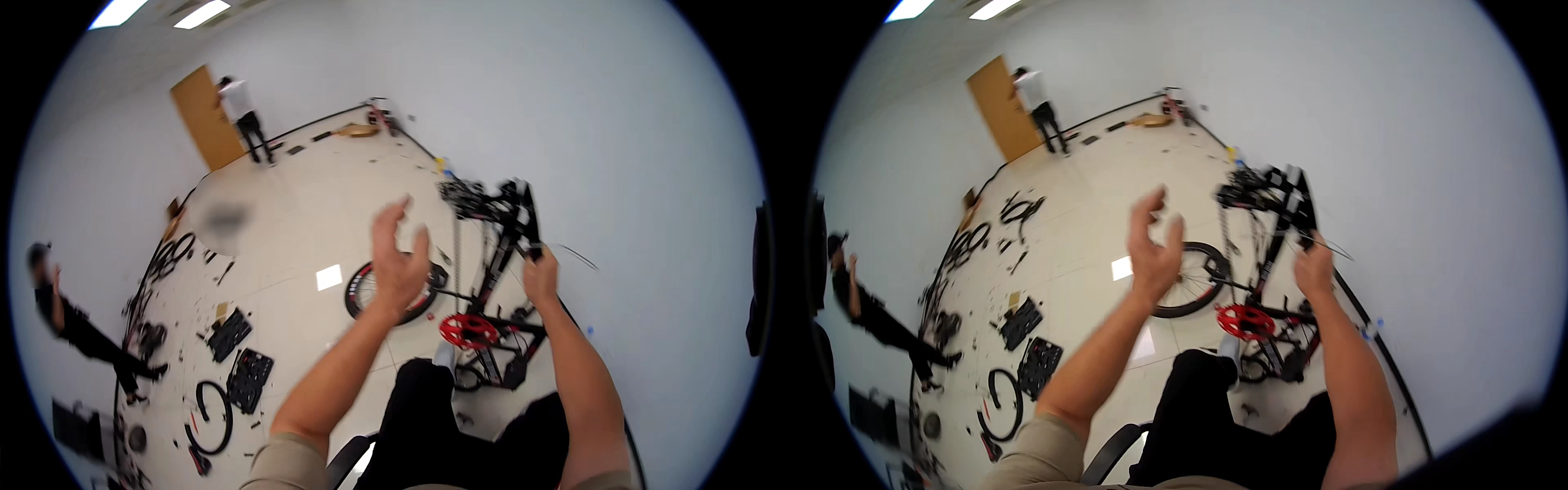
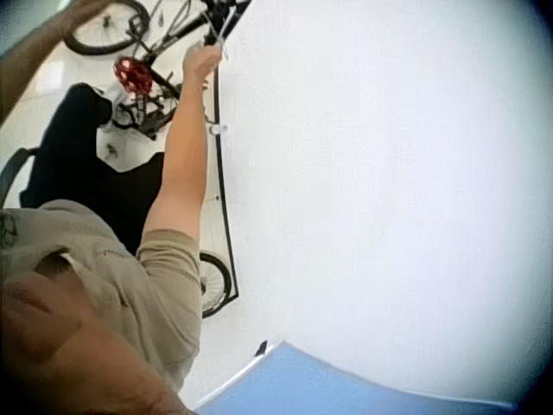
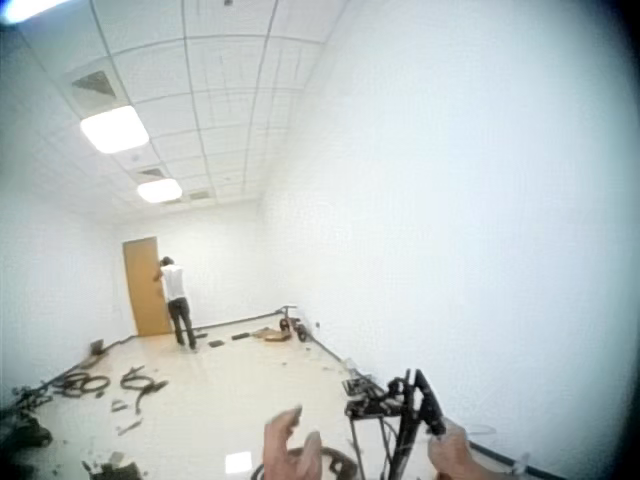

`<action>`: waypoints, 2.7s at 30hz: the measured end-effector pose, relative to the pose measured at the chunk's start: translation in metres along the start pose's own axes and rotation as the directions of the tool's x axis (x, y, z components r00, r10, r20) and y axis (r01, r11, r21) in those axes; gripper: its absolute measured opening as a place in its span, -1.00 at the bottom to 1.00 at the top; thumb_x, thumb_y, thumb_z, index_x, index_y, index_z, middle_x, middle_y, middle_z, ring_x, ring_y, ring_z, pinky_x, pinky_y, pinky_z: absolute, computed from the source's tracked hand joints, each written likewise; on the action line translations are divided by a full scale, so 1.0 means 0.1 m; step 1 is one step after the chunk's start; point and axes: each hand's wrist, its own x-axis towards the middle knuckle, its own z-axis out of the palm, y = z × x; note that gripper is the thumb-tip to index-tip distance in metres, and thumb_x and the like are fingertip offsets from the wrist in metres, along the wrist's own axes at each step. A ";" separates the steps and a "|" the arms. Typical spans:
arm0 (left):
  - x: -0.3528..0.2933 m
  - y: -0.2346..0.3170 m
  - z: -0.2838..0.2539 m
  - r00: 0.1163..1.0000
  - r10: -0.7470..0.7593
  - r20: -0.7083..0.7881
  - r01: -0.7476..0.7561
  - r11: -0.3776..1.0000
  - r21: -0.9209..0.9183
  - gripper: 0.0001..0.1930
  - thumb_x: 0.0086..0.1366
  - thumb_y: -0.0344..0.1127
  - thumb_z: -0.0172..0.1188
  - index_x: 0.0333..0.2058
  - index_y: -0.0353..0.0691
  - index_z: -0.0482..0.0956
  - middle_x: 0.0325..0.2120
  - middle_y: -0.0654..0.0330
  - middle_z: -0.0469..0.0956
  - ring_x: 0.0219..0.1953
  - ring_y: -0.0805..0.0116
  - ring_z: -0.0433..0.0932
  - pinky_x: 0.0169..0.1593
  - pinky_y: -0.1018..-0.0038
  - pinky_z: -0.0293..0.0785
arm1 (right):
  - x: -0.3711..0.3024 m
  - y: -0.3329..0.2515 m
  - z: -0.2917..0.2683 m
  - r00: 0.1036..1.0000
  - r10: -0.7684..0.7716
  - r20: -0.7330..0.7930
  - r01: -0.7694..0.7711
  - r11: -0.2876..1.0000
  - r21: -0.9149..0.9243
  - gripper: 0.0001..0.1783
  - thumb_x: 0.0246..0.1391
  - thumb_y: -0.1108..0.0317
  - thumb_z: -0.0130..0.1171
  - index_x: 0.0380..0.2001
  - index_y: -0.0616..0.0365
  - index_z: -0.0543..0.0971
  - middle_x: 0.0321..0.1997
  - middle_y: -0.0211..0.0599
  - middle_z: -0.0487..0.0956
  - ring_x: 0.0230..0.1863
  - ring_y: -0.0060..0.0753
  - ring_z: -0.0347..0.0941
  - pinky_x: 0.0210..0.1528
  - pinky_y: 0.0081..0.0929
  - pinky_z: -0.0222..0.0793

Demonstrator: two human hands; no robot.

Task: The person sits on a chair and works on a bicycle frame, routing a cable through the frame and adjusting the chain and crankset. The person handles the frame, chain, and cable while other people move around in the background.

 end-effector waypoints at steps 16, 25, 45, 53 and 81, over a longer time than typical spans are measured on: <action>1.06 0.40 1.16 0.770 -0.118 0.627 0.217 0.972 -0.084 -0.56 0.30 -0.07 0.18 -0.14 -0.44 0.61 -0.32 0.03 0.66 -0.27 0.36 0.59 -0.13 0.44 0.50 | -0.04 -0.45 -0.21 0.988 0.155 0.008 -0.154 0.986 -0.063 -0.63 -0.09 0.43 0.15 -0.11 0.20 0.54 -0.31 0.14 0.62 -0.19 0.21 0.55 -0.06 -0.06 0.42; 1.00 0.42 1.31 0.651 -0.134 0.747 -0.118 0.955 0.274 -0.49 0.12 0.19 0.17 -0.46 -0.25 0.64 -0.57 -0.01 0.59 -0.45 0.03 0.59 -0.32 0.19 0.48 | 0.00 0.17 0.05 0.994 0.043 -0.096 -0.039 0.998 0.042 -0.48 -0.05 0.59 -0.13 0.05 0.32 0.47 -0.23 0.19 0.56 -0.16 0.11 0.50 -0.04 -0.07 0.38; 0.57 0.29 1.22 0.844 -0.351 0.406 0.319 0.936 0.147 -0.61 0.13 -0.04 0.13 -0.43 -0.35 0.56 -0.51 -0.07 0.58 -0.34 -0.03 0.59 -0.19 0.19 0.49 | -0.01 0.06 -0.02 0.999 0.013 -0.034 -0.009 0.994 0.107 -0.82 0.08 0.51 -0.09 -0.26 0.35 0.43 -0.36 -0.06 0.47 -0.31 -0.13 0.37 -0.11 -0.29 0.32; 0.45 0.20 1.28 0.866 -0.402 0.298 0.428 0.904 -0.026 -0.58 0.16 -0.04 0.12 -0.49 -0.38 0.50 -0.62 -0.04 0.52 -0.50 0.03 0.51 -0.28 0.22 0.44 | -0.04 0.00 -0.03 0.998 -0.006 -0.055 0.012 0.994 0.108 -0.83 0.09 0.51 -0.10 -0.27 0.33 0.44 -0.40 -0.12 0.47 -0.34 -0.18 0.37 -0.15 -0.31 0.34; 0.48 0.01 1.28 0.795 -0.399 0.456 0.550 0.791 -0.268 -0.60 0.13 -0.06 0.10 -0.50 -0.39 0.59 -0.65 0.07 0.51 -0.53 0.33 0.46 -0.34 0.38 0.40 | -0.07 -0.19 -0.06 0.997 0.019 -0.081 -0.009 0.992 0.125 -0.91 0.11 0.52 -0.04 -0.33 0.26 0.45 -0.51 -0.35 0.41 -0.44 -0.50 0.29 -0.29 -0.48 0.30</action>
